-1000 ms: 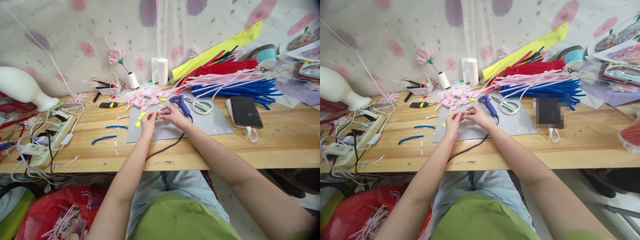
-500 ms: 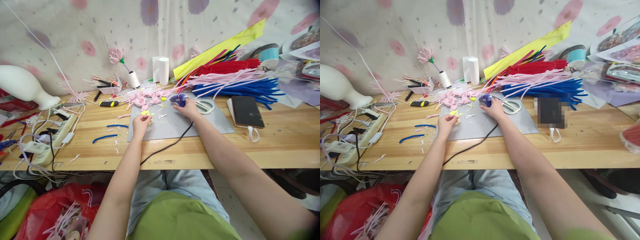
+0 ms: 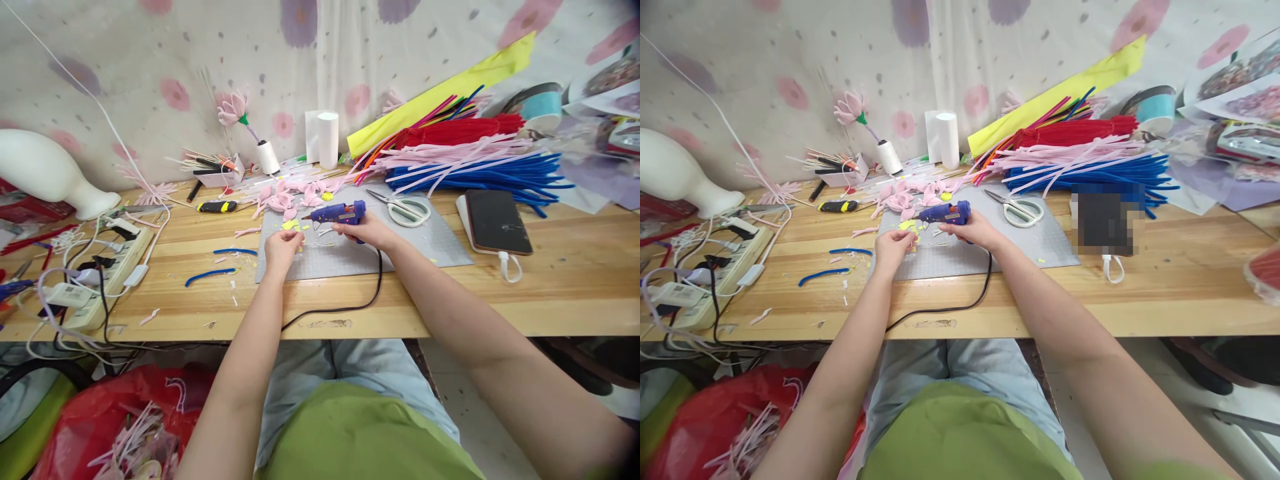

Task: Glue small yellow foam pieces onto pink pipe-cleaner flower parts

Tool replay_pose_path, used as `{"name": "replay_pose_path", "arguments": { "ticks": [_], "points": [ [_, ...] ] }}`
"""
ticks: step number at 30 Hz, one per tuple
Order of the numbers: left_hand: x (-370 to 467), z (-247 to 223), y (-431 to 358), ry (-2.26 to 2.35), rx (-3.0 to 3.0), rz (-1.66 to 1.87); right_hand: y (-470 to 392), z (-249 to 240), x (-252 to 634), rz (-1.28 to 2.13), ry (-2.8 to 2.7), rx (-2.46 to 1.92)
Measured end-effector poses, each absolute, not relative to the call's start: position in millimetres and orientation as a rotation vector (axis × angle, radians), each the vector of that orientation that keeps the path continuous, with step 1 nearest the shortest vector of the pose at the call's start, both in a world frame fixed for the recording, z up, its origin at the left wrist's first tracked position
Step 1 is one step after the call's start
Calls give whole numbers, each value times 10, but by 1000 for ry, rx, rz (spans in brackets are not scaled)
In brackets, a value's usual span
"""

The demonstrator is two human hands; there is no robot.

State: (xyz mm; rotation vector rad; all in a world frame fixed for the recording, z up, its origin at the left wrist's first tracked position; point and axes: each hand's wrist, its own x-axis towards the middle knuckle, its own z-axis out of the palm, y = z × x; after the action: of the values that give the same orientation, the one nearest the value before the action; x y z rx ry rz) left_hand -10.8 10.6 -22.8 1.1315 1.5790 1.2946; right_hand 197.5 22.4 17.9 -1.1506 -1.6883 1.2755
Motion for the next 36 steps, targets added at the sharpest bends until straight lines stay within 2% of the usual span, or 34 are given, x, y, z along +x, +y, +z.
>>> {"name": "replay_pose_path", "arguments": {
  "ticks": [36],
  "points": [
    [-110,-254,118,1564,1141,1347,341,-63,1908,1101,-1853,-1051]
  ]
}}
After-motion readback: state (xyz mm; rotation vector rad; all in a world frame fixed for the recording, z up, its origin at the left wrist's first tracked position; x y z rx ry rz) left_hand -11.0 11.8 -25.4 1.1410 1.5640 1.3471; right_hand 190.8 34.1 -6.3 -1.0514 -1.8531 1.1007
